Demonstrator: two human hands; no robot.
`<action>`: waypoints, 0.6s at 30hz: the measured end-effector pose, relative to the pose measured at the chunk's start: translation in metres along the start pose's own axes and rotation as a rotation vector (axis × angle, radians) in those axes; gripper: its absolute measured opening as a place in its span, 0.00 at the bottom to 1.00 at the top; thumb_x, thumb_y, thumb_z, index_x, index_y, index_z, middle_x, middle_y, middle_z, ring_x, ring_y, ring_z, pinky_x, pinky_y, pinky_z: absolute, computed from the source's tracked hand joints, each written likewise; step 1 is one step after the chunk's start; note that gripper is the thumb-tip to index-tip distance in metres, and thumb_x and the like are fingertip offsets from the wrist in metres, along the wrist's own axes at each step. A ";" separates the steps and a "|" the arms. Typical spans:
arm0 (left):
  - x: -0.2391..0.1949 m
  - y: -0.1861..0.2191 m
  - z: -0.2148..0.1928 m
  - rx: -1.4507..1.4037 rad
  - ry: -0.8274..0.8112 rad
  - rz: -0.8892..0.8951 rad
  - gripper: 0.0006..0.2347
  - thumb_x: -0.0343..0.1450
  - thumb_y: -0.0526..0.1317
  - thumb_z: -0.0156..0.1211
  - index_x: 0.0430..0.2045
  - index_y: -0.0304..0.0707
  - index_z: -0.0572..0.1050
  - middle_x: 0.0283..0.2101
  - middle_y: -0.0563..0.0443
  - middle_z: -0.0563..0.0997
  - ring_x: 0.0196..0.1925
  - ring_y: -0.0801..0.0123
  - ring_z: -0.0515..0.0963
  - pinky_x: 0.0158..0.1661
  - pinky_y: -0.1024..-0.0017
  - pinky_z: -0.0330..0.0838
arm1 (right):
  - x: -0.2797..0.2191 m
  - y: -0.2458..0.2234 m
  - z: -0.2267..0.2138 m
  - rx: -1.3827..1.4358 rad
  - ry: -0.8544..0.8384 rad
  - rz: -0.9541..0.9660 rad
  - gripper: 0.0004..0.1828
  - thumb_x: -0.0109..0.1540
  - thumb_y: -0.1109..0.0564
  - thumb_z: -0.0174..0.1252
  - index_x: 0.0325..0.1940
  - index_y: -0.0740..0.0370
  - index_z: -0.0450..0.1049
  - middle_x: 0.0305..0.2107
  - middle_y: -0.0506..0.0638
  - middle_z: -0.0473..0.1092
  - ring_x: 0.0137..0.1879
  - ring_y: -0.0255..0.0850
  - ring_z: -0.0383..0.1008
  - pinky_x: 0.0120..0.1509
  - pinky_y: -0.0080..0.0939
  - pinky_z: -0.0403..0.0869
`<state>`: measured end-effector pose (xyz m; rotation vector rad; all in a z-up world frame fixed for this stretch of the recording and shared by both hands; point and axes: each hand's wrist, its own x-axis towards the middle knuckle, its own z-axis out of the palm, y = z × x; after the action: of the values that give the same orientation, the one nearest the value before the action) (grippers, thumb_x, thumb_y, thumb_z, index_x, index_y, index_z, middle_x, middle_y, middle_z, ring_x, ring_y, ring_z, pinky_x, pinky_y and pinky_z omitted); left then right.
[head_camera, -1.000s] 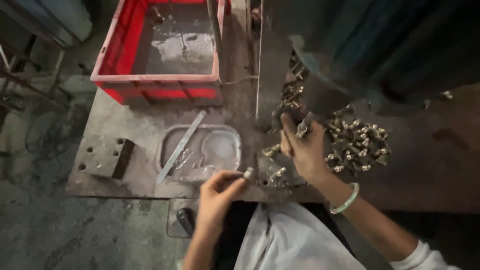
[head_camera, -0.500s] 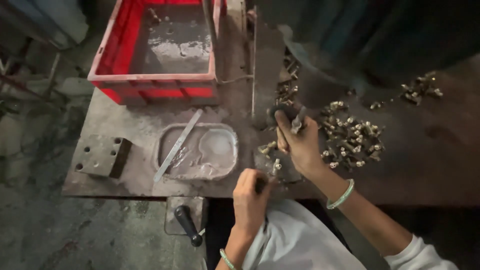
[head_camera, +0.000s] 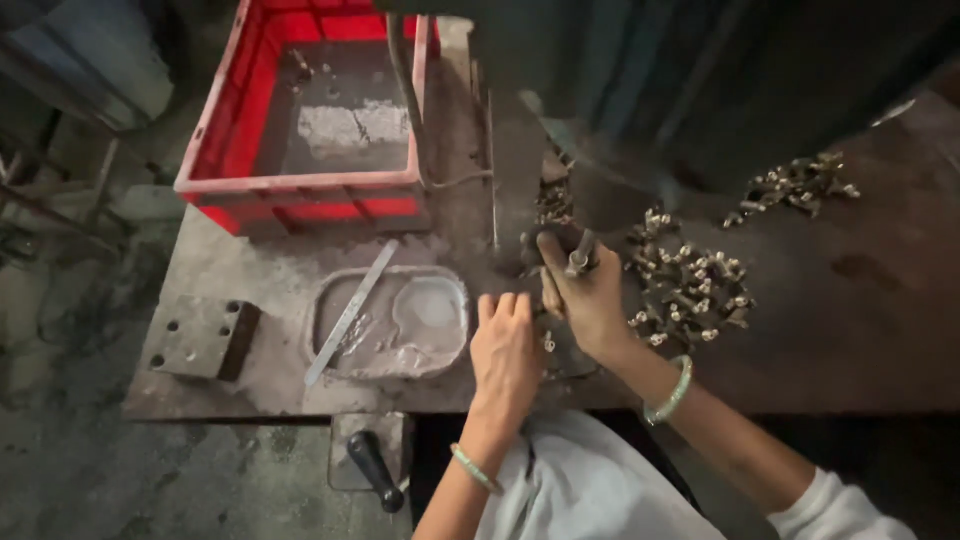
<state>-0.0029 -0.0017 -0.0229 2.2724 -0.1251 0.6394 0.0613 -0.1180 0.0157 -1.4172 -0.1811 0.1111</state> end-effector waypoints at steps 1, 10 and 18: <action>0.004 -0.002 0.004 0.103 -0.178 -0.042 0.14 0.62 0.35 0.65 0.40 0.31 0.76 0.44 0.41 0.78 0.49 0.47 0.74 0.46 0.59 0.72 | 0.000 0.001 0.001 0.014 0.077 -0.013 0.08 0.67 0.55 0.59 0.37 0.60 0.72 0.21 0.42 0.69 0.18 0.30 0.60 0.20 0.34 0.57; -0.054 -0.038 0.007 -0.909 -0.014 -0.696 0.14 0.70 0.33 0.66 0.50 0.31 0.78 0.42 0.49 0.84 0.43 0.72 0.81 0.42 0.74 0.77 | 0.001 0.005 0.003 0.039 0.136 0.063 0.12 0.65 0.54 0.62 0.31 0.61 0.70 0.12 0.44 0.63 0.16 0.31 0.60 0.19 0.35 0.57; -0.063 -0.029 -0.005 -1.165 0.078 -0.817 0.18 0.68 0.30 0.65 0.53 0.31 0.74 0.41 0.48 0.83 0.43 0.70 0.82 0.45 0.70 0.80 | 0.004 0.019 -0.009 0.053 0.107 0.009 0.16 0.68 0.52 0.62 0.29 0.60 0.69 0.13 0.42 0.61 0.17 0.29 0.59 0.19 0.35 0.57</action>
<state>-0.0522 0.0158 -0.0690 1.0079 0.3705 0.1112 0.0677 -0.1229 -0.0045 -1.3675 -0.0825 0.0469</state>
